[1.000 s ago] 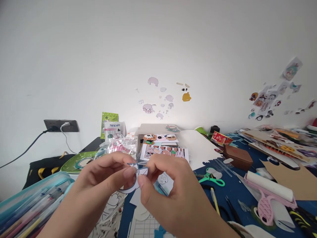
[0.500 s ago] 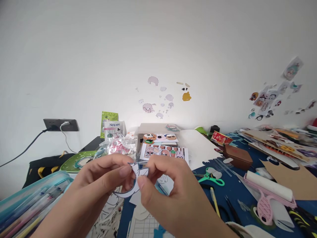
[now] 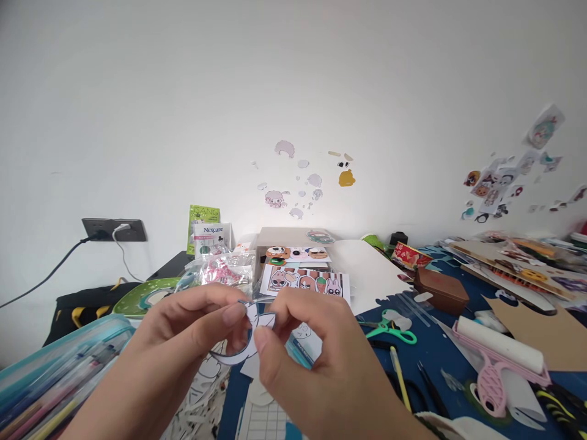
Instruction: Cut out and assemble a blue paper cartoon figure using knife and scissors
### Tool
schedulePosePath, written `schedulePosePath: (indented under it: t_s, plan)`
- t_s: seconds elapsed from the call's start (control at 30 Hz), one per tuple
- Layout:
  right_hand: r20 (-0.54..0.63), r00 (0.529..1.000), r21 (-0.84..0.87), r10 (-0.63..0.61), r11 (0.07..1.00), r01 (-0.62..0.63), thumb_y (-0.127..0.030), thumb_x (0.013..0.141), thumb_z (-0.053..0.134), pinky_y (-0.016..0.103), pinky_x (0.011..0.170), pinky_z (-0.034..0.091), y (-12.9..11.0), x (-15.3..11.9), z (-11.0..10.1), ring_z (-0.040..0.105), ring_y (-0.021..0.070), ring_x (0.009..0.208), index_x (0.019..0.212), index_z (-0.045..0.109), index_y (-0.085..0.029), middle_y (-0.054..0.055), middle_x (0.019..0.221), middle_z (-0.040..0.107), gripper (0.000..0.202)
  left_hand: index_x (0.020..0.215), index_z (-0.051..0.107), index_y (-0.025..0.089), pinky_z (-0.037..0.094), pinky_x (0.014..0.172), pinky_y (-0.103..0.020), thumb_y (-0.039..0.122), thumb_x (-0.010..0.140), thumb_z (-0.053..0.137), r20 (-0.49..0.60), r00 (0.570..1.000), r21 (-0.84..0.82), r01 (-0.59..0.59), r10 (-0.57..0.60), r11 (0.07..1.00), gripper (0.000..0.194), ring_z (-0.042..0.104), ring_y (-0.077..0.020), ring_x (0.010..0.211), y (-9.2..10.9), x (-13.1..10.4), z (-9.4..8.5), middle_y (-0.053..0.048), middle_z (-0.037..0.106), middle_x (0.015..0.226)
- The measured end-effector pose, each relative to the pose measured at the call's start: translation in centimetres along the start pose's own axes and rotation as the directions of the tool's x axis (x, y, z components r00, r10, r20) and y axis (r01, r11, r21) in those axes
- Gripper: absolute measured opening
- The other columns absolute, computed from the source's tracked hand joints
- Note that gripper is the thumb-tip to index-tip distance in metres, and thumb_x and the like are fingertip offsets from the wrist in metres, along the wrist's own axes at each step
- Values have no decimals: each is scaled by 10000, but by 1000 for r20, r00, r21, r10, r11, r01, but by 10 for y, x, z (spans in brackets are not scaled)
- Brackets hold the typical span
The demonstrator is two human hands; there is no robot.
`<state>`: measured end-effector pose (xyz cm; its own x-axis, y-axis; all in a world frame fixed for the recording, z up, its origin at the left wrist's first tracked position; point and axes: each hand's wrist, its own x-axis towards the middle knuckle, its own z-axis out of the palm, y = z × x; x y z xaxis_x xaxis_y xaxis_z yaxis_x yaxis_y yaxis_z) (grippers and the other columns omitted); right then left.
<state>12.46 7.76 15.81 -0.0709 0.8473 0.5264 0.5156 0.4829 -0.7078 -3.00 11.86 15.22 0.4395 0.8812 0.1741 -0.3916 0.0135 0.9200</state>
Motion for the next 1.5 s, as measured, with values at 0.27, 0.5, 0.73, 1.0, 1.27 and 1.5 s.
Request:
schedulePosePath:
  t_s: [0.27,0.5,0.73,1.0,1.27,1.5]
  plan:
    - [68,996,29,53,998,-55,-283,807,480,268,621,448,-3,3,-2,558,160,648,611,463,-217,-11,620,554,208,673,767,240,474,593,-154,261,782,762,10,1000,3,6,-6,1000,111,571,-85,585,-1,0,-1,36,646,563]
    - [52,998,44,42,998,-44,-275,820,478,262,622,455,-2,3,-1,539,149,618,607,429,-221,-24,588,524,225,659,767,234,474,584,-160,294,752,779,-11,1000,21,4,-3,1000,111,565,-91,572,1,1,-1,28,639,546]
    - [58,996,30,66,997,-68,-297,816,471,273,596,432,-1,5,-1,529,163,625,600,406,-223,-16,583,489,237,600,750,237,466,578,-153,280,747,745,-22,1000,69,-21,23,997,153,559,-90,563,2,2,1,26,643,540]
    - [23,999,10,45,999,-45,-251,786,474,242,519,344,-2,6,2,440,119,539,577,398,-213,-40,541,467,226,601,752,216,453,538,-147,217,629,845,-41,999,0,1,-1,1000,97,525,-73,534,1,5,2,38,628,529]
    - [18,999,-25,33,999,-32,-249,778,468,234,485,310,-4,7,2,399,111,515,571,358,-216,-47,521,422,237,601,722,191,419,523,-165,226,642,823,-70,998,74,4,1,997,114,492,-79,537,0,5,3,32,593,540]
    - [27,1000,-32,13,999,-12,-204,800,489,231,484,309,-1,7,5,392,108,522,581,386,-214,-54,534,424,242,604,694,192,410,526,-163,230,640,807,-70,997,86,-4,10,996,125,481,-81,549,0,7,3,41,571,557]
